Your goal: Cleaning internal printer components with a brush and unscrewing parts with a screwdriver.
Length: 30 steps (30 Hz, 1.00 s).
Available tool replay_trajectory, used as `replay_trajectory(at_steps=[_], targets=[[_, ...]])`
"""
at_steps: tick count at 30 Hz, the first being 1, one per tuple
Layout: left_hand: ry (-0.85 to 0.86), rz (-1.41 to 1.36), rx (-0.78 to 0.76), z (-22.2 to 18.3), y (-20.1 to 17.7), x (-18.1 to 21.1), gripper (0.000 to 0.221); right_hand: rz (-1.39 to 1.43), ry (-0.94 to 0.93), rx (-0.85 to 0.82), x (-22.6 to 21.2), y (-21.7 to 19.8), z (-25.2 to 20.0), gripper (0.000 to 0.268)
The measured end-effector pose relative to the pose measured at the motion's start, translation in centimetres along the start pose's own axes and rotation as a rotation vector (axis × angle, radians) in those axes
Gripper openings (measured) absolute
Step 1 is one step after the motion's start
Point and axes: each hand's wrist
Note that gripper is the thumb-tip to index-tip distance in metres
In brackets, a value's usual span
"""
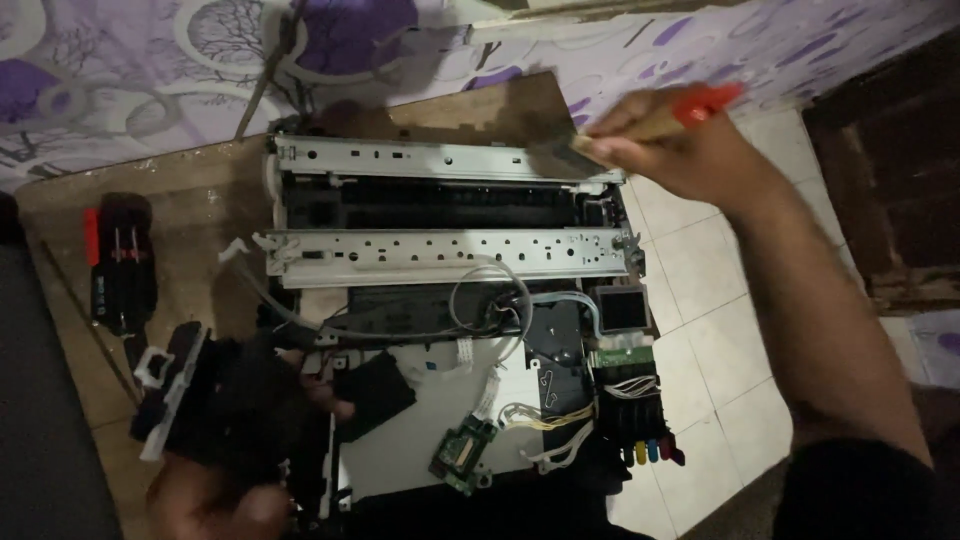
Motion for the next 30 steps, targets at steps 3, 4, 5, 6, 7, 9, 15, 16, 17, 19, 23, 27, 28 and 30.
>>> replay_trajectory(at_steps=[3, 4, 5, 6, 7, 9, 15, 16, 17, 19, 23, 27, 28, 30], targets=[[-0.015, 0.092, -0.009, -0.6, 0.4, -0.1, 0.074, -0.094, 0.013, -0.027, -2.1, -1.5, -1.0, 0.015], [0.071, 0.038, 0.043, -0.8, 0.9, -0.3, 0.069, -0.079, 0.093, -0.004, -3.4, -1.9, -1.3, 0.011], [0.071, 0.040, 0.048, -0.5, 1.6, 0.0, 0.069, -0.075, 0.089, -0.006, -3.4, -1.2, -0.7, 0.011], [0.069, 0.013, 0.092, -0.2, 2.1, 0.3, 0.073, -0.028, 0.031, 0.012, -3.4, -0.4, -0.4, 0.014], [0.066, -0.014, 0.136, 0.1, 2.7, 0.6, 0.078, 0.018, -0.026, 0.031, -3.4, 0.4, -0.1, 0.017], [0.044, -0.056, 0.142, 0.0, 3.2, 1.0, 0.079, 0.135, -0.114, 0.015, -6.0, 3.5, 2.6, 0.019], [-0.008, 0.010, 0.147, 0.1, 3.2, 2.6, 0.071, 0.332, -0.063, -0.093, -8.0, 8.4, 5.1, 0.016], [0.000, -0.002, 0.138, 0.2, 3.0, 2.5, 0.070, 0.372, -0.023, -0.075, -6.8, 8.6, 4.5, 0.019], [-0.002, -0.009, 0.136, 0.2, 2.7, 2.4, 0.070, 0.368, -0.018, -0.077, -6.2, 7.4, 3.3, 0.019], [0.027, -0.046, 0.137, -0.2, 2.3, 1.9, 0.068, 0.266, 0.169, -0.128, -5.1, 4.9, 1.2, 0.021], [0.056, -0.070, 0.141, -0.8, 1.9, 2.0, 0.066, 0.094, 0.278, -0.290, -2.0, 1.0, -1.3, 0.028], [0.062, -0.158, 0.065, -0.8, 2.3, 1.4, 0.072, 0.218, -0.051, -0.313, -3.6, 3.6, 2.8, 0.018], [0.117, -0.235, 0.038, -0.6, 2.4, 1.0, 0.073, 0.313, -0.143, -0.345, -4.7, 4.6, 4.4, 0.019], [0.112, -0.141, 0.045, -0.9, 2.7, 1.7, 0.071, 0.306, -0.164, -0.308, -6.2, 6.8, 6.6, 0.018]])
Point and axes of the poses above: each hand's wrist, its own z-axis towards the middle knuckle, its own y-axis out of the palm, x = y × z, and after that the axes turned 1 degree about z, right-handed
